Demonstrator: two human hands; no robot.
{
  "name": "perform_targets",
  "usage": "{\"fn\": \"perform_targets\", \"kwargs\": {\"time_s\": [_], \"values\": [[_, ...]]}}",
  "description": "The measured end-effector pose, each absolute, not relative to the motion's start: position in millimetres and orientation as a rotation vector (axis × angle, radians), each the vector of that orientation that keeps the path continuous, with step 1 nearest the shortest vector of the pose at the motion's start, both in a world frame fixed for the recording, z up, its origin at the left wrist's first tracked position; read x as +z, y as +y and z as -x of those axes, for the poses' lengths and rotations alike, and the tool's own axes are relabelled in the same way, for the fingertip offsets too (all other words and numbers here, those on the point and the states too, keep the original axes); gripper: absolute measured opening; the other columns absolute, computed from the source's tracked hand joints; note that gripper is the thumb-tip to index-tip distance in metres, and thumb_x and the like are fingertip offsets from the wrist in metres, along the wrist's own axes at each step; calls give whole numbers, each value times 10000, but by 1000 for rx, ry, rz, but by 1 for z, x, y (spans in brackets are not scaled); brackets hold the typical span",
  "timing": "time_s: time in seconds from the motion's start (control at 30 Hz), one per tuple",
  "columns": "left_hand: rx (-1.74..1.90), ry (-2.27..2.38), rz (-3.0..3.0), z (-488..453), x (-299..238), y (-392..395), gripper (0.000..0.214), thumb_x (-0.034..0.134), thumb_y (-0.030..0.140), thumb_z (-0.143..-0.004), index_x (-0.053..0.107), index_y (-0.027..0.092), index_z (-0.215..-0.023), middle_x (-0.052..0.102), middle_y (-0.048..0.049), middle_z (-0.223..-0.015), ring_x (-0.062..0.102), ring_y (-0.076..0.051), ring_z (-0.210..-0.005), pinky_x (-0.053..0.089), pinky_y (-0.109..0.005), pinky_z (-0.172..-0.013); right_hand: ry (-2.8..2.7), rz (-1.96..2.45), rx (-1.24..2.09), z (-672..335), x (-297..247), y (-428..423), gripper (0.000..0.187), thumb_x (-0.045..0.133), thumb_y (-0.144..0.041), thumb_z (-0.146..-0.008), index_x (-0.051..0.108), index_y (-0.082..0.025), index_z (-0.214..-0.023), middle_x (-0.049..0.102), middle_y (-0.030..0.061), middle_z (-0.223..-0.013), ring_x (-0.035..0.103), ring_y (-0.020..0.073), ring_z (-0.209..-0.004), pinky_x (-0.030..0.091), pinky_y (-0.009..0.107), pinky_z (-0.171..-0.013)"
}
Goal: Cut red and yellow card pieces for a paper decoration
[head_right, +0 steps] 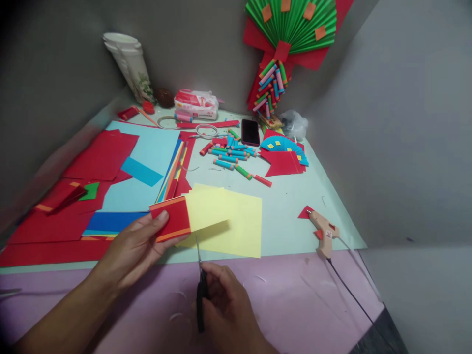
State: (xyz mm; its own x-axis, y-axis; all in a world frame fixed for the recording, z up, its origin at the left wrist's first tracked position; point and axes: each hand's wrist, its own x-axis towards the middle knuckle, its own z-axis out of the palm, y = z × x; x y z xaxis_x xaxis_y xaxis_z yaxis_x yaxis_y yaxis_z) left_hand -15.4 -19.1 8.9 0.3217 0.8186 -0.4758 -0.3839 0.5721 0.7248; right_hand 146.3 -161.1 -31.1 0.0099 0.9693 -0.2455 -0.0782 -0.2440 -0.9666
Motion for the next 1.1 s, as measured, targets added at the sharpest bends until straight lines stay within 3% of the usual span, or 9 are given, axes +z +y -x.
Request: {"fn": "perform_targets", "kwargs": {"time_s": [0.17, 0.3, 0.43, 1.1], "values": [[839, 920, -561, 15, 9, -20, 257, 719, 287, -823, 714, 236, -1075, 760, -46, -1072, 676, -279, -1064, 605, -366, -828, -1000, 1337, 1428, -142, -26, -157, 436, 620, -196, -784, 590, -269, -1212, 622, 39, -955, 628, 179, -830, 544, 277, -690], [832, 928, -579, 14, 6, -22, 316, 730, 297, -813, 703, 220, -1118, 755, -63, -1088, 671, -290, -1080, 610, -357, -822, -965, 1311, 1412, -139, -24, -154, 405, 629, -215, -788, 604, -255, -1190, 633, 42, -923, 625, 181, -829, 536, 284, -709], [844, 919, -569, 12, 0, -22, 354, 709, 299, -832, 678, 189, -1167, 737, -86, -1142, 672, -281, -1084, 610, -346, -826, -898, 1285, 1448, -136, -25, -152, 408, 626, -224, -811, 603, -256, -1217, 628, 31, -877, 599, 163, -763, 500, 249, -631], [844, 907, -565, 12, -5, -25, 368, 683, 315, -852, 668, 164, -1188, 741, -113, -1123, 682, -279, -1066, 601, -384, -859, -777, 1328, 1442, -135, -27, -150, 354, 664, -236, -818, 661, -280, -1170, 619, 6, -829, 552, 122, -705, 453, 213, -626]]}}
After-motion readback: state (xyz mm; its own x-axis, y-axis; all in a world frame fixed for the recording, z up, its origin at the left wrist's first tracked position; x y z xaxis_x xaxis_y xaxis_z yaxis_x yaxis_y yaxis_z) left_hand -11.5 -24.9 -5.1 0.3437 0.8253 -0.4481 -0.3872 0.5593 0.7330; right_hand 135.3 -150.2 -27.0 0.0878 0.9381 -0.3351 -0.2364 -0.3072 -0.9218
